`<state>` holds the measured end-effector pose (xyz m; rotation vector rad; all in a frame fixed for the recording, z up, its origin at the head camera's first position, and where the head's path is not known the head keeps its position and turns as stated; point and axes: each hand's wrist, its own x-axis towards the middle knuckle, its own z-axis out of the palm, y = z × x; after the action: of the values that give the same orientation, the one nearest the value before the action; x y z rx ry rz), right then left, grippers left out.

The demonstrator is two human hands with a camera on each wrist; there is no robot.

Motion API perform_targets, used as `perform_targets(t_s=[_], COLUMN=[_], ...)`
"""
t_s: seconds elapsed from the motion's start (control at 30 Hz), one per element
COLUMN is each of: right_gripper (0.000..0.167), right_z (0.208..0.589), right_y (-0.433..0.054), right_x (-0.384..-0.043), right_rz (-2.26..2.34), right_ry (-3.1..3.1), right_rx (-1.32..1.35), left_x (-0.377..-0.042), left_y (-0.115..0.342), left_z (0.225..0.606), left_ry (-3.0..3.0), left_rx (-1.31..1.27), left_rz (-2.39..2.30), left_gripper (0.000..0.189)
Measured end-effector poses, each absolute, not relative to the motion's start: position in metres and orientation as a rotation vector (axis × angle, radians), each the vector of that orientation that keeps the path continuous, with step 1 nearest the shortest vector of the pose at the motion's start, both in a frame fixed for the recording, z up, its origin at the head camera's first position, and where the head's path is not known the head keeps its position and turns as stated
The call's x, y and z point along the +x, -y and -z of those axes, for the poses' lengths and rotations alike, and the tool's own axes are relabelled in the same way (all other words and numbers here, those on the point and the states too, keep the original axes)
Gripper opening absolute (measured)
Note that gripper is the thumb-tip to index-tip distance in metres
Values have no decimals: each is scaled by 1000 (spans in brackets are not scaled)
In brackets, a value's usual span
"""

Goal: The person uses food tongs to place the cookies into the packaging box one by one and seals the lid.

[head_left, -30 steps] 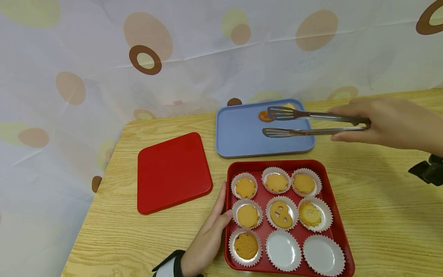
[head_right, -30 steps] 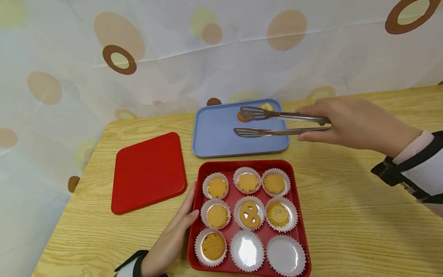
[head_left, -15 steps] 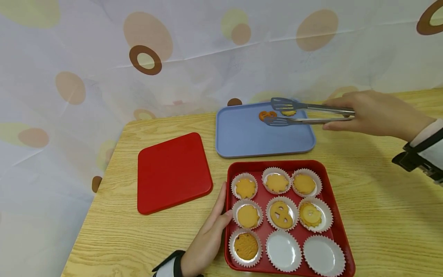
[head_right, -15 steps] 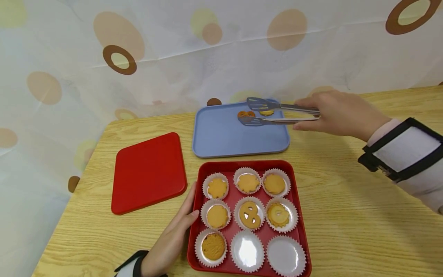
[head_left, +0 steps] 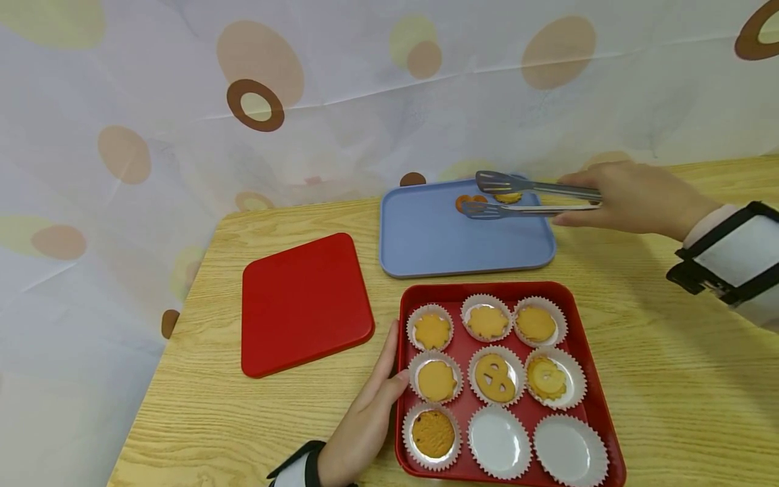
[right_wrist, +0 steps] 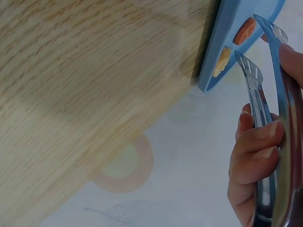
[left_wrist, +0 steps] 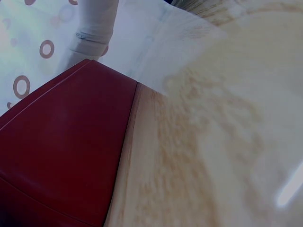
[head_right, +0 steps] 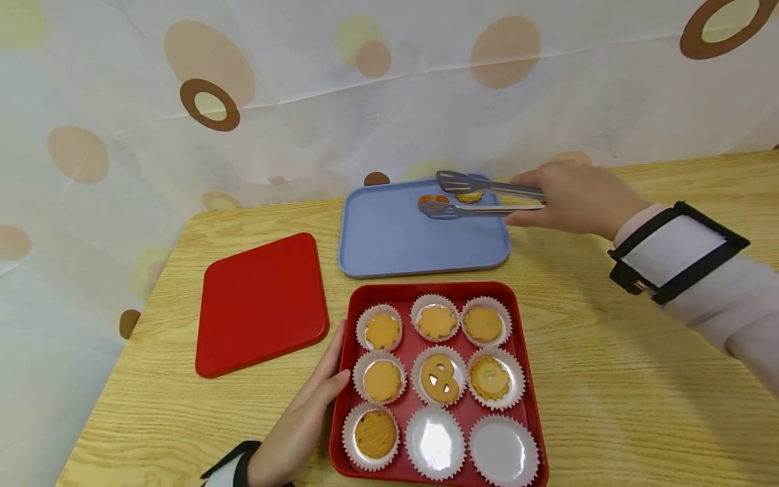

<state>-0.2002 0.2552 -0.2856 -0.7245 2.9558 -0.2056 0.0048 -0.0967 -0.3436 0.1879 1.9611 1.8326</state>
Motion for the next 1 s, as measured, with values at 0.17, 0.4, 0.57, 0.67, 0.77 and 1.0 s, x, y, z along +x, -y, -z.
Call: perform_targets(t_s=[0.17,0.4,0.57,0.67,0.77,1.0], right_gripper=[71,70,70,69,67,62], right_z=[288,292,294,294,294,291], right_y=[-252,-249,-245,-242,-240,-235], right_x=[-203,-204,-204,-203,-201,-195], right_rz=[218,276,286,287,289,278], right_ry=[-2953,-2932,-2930,-2932,-2934,-2946], right_rx=[-712,-739,-723,-722,-726,-689], left_x=[5,6,6,6,6,6], left_y=[97,96,97,97,98,98], left_z=[344,343,343,343,343,344], left_ry=[-1932,-1920,-1925,-1921,-1914,-1906], left_rx=[185,175,170,173,178,186], left_rz=[-1853,-1863,-1857,-1859,-1864,-1871], left_gripper=[62,62,61,61,61,61])
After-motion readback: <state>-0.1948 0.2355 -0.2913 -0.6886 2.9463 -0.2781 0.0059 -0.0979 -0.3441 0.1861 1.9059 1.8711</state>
